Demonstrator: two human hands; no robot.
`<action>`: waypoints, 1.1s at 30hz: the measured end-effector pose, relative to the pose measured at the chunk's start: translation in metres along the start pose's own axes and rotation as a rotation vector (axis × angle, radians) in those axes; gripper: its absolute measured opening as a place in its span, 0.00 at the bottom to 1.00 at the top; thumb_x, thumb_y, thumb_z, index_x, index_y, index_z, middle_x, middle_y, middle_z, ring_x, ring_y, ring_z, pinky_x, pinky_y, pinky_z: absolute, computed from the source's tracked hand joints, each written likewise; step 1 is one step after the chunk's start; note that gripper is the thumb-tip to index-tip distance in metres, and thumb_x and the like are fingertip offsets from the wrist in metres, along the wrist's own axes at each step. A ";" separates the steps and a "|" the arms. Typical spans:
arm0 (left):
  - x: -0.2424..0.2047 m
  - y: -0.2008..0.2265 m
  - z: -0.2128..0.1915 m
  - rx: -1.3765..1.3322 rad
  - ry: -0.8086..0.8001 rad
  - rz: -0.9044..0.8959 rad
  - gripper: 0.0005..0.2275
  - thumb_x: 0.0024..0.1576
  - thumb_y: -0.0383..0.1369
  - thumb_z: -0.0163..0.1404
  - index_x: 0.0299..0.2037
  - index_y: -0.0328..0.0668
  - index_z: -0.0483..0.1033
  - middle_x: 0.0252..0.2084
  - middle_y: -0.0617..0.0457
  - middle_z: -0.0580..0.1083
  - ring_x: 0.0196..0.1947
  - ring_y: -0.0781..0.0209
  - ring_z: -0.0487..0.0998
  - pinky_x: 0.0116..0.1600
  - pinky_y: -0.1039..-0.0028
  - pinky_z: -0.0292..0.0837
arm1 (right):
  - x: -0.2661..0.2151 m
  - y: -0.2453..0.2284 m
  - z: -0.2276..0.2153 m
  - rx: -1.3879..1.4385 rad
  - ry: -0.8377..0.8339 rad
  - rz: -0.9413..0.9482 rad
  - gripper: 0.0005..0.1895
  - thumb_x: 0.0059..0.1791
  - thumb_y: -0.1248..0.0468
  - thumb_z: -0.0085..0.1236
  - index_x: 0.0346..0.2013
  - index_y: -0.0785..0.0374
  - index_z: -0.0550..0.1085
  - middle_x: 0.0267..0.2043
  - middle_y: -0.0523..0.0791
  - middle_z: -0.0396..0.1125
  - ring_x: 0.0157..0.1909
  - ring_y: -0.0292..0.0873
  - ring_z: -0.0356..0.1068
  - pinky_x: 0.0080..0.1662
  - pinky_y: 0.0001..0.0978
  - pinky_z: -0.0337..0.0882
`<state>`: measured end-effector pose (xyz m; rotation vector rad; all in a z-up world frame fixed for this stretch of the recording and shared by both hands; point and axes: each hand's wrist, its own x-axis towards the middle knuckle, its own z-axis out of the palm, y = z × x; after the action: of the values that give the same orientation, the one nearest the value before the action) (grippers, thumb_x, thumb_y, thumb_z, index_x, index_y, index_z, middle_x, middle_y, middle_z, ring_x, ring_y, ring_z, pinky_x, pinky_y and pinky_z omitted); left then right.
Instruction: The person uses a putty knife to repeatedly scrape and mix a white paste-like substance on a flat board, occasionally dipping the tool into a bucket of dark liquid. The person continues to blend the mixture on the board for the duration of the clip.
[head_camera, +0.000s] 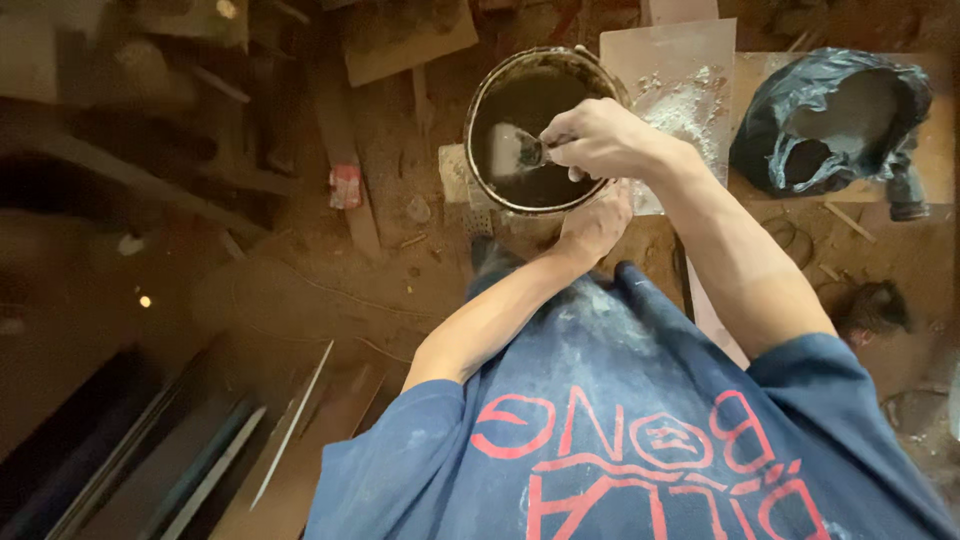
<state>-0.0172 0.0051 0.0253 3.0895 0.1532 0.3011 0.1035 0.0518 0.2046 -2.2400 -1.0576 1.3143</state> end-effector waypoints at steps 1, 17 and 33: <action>0.000 -0.001 0.000 0.000 -0.060 0.032 0.16 0.58 0.29 0.42 0.53 0.30 0.74 0.48 0.40 0.77 0.50 0.52 0.80 0.56 0.71 0.77 | -0.011 0.007 -0.006 0.158 0.009 0.005 0.19 0.49 0.65 0.55 0.55 0.64 0.77 0.35 0.52 0.77 0.32 0.40 0.76 0.36 0.33 0.73; 0.002 0.001 0.022 -0.340 -0.284 0.030 0.21 0.59 0.25 0.41 0.64 0.25 0.65 0.69 0.31 0.64 0.66 0.38 0.69 0.61 0.57 0.72 | -0.127 0.181 0.011 -0.336 0.783 0.020 0.16 0.53 0.65 0.60 0.55 0.64 0.77 0.49 0.55 0.74 0.46 0.55 0.76 0.47 0.45 0.76; 0.014 -0.004 0.006 -0.226 -0.233 0.114 0.23 0.59 0.20 0.38 0.67 0.25 0.64 0.71 0.31 0.60 0.68 0.37 0.68 0.67 0.61 0.69 | -0.136 0.155 0.018 -0.185 0.837 0.044 0.15 0.54 0.69 0.55 0.55 0.66 0.77 0.51 0.56 0.74 0.49 0.52 0.76 0.51 0.43 0.76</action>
<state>-0.0030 0.0105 0.0218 2.8830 -0.0599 -0.0382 0.1146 -0.1536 0.1836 -2.5581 -0.8139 0.1954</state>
